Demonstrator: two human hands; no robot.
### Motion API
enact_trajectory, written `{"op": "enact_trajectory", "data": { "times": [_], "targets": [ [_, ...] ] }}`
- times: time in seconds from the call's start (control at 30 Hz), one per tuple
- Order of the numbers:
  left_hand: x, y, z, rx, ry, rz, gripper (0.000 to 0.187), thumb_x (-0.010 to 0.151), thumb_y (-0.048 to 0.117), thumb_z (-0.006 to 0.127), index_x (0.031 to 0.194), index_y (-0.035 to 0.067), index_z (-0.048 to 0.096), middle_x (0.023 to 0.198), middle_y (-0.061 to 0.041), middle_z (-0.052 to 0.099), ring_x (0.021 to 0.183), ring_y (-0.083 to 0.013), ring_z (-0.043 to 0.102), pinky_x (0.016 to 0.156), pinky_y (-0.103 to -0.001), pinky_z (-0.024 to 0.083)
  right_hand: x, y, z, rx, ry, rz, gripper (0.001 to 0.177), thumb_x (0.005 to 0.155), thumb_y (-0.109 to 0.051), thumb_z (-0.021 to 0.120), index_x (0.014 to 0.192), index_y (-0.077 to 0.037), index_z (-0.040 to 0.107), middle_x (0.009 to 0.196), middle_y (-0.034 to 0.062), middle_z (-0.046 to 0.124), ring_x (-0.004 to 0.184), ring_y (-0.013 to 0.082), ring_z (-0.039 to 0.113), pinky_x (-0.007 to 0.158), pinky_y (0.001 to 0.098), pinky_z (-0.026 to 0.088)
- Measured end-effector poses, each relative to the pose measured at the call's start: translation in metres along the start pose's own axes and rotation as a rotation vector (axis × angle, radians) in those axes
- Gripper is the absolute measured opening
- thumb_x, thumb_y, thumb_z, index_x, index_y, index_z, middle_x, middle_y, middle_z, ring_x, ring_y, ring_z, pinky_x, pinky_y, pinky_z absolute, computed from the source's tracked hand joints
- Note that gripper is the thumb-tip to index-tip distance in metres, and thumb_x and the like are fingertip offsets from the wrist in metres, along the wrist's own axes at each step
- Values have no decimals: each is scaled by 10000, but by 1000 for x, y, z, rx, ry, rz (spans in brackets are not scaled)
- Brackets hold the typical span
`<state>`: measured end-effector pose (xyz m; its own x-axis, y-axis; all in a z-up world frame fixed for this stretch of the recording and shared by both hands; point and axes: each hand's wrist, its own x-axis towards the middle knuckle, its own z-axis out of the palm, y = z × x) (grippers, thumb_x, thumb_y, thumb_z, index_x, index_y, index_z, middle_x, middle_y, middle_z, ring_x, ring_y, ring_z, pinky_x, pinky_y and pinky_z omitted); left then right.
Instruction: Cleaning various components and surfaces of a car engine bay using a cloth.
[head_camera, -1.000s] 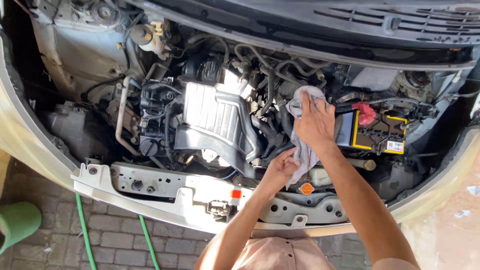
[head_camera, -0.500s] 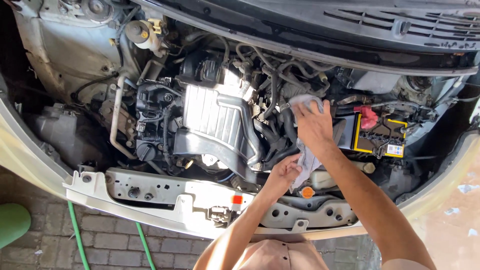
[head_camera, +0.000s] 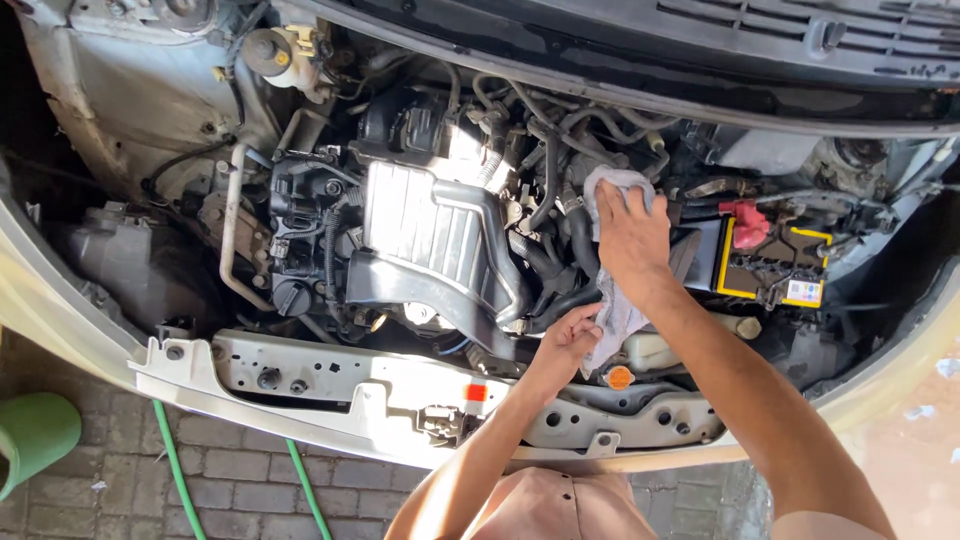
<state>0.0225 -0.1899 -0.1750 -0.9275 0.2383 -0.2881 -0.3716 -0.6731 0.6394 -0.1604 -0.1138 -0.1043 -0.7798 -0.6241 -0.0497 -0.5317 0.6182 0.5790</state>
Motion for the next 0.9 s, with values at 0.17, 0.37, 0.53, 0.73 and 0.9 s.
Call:
{"op": "enact_trajectory", "data": {
  "times": [0.17, 0.37, 0.53, 0.73, 0.9],
  "targets": [
    [0, -1, 5, 42, -19, 5, 480, 1003, 63, 574, 1476, 18, 504, 1020, 24, 613, 923, -49, 544, 869, -211, 442, 6, -6, 3, -86, -72, -25, 544, 924, -216, 523, 1434, -40, 592, 1355, 7, 631, 1162, 212, 514, 935, 444, 362],
    [-11, 18, 6, 48, -18, 19, 497, 1014, 77, 572, 1498, 16, 476, 1030, 23, 597, 922, -48, 533, 886, -200, 431, 16, 3, -2, -89, -233, -148, 416, 959, -203, 530, 1330, -67, 662, 1240, 12, 665, 1188, 195, 543, 951, 430, 363],
    [-7, 12, 7, 13, -2, -4, 493, 1017, 80, 565, 1499, 12, 485, 1016, 28, 577, 887, -52, 500, 833, -204, 407, 17, 9, 2, -67, 34, -126, 411, 884, -209, 559, 1256, -109, 704, 1283, -28, 659, 1123, 171, 556, 909, 433, 371],
    [-12, 17, 12, 31, 0, -18, 483, 1004, 76, 579, 1477, 24, 498, 1032, 32, 588, 946, -44, 531, 890, -198, 425, 15, 18, -27, -7, -290, -229, 290, 963, -206, 548, 1178, -160, 738, 1237, -49, 691, 1265, 201, 513, 1006, 472, 354],
    [-12, 13, 9, 7, 12, -39, 475, 1002, 57, 570, 1474, 24, 521, 1023, 33, 567, 908, -65, 508, 868, -215, 423, -3, 12, -11, -2, 122, -72, 396, 865, -214, 584, 1228, -149, 728, 1262, -48, 690, 1123, 183, 541, 940, 440, 366]
  ]
}}
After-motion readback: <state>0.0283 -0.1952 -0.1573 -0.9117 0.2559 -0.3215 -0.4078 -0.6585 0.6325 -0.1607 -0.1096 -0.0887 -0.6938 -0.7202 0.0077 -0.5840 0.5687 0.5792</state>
